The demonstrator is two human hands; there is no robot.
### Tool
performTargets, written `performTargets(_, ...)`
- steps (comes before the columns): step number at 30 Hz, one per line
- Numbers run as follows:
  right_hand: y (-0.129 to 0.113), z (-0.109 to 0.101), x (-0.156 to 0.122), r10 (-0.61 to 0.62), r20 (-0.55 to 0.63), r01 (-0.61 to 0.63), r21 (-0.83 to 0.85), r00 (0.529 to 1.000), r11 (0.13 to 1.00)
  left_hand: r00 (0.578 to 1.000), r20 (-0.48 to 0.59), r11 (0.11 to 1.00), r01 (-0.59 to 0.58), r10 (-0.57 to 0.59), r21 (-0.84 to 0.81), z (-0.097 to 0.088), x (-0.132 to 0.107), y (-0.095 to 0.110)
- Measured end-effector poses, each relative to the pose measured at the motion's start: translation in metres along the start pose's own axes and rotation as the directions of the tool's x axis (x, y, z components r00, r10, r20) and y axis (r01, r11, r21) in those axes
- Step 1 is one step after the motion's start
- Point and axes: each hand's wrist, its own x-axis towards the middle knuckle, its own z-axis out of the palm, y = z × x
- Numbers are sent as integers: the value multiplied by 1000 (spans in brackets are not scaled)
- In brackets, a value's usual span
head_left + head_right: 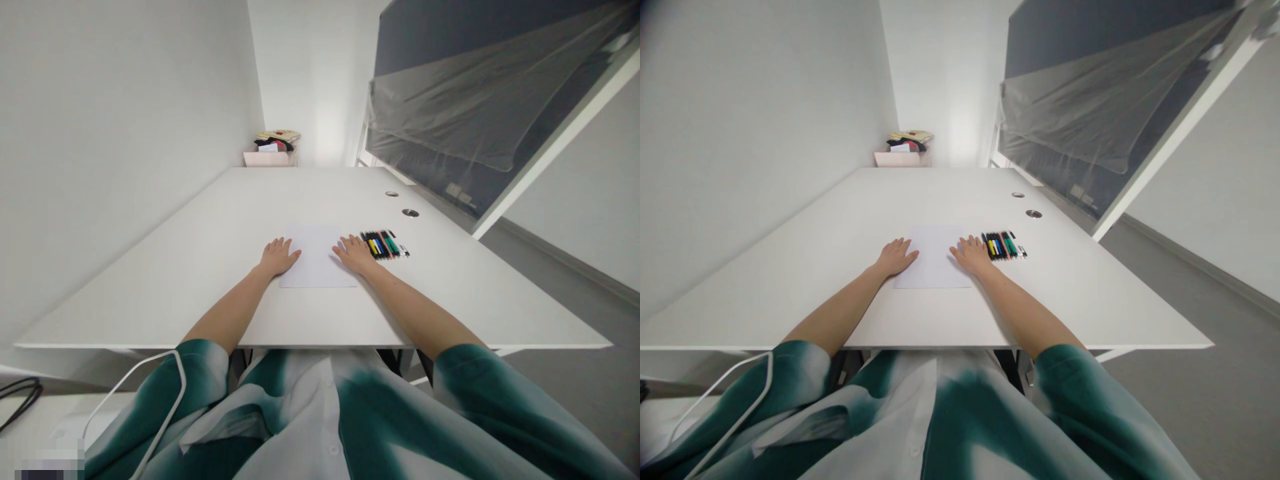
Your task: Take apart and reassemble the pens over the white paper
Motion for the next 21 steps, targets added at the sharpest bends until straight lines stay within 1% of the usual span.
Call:
performTargets(4, 1, 2, -2, -38, -22, 37, -11, 999, 999, 1000, -3, 1000, -12, 12, 8, 3, 2, -2)
performTargets(10, -1, -1, -5, -100, 27, 102, -53, 995, 993, 999, 28, 999, -31, 30, 13, 4, 1, -3)
performTargets(16, -3, -5, -6, -95, 44, 98, -59, 994, 993, 999, 24, 999, -28, 27, 30, 3, -1, 0)
performTargets(21, -3, -6, -7, -90, 44, 92, -51, 995, 994, 998, 52, 999, -26, 25, 28, 1, -1, 0)
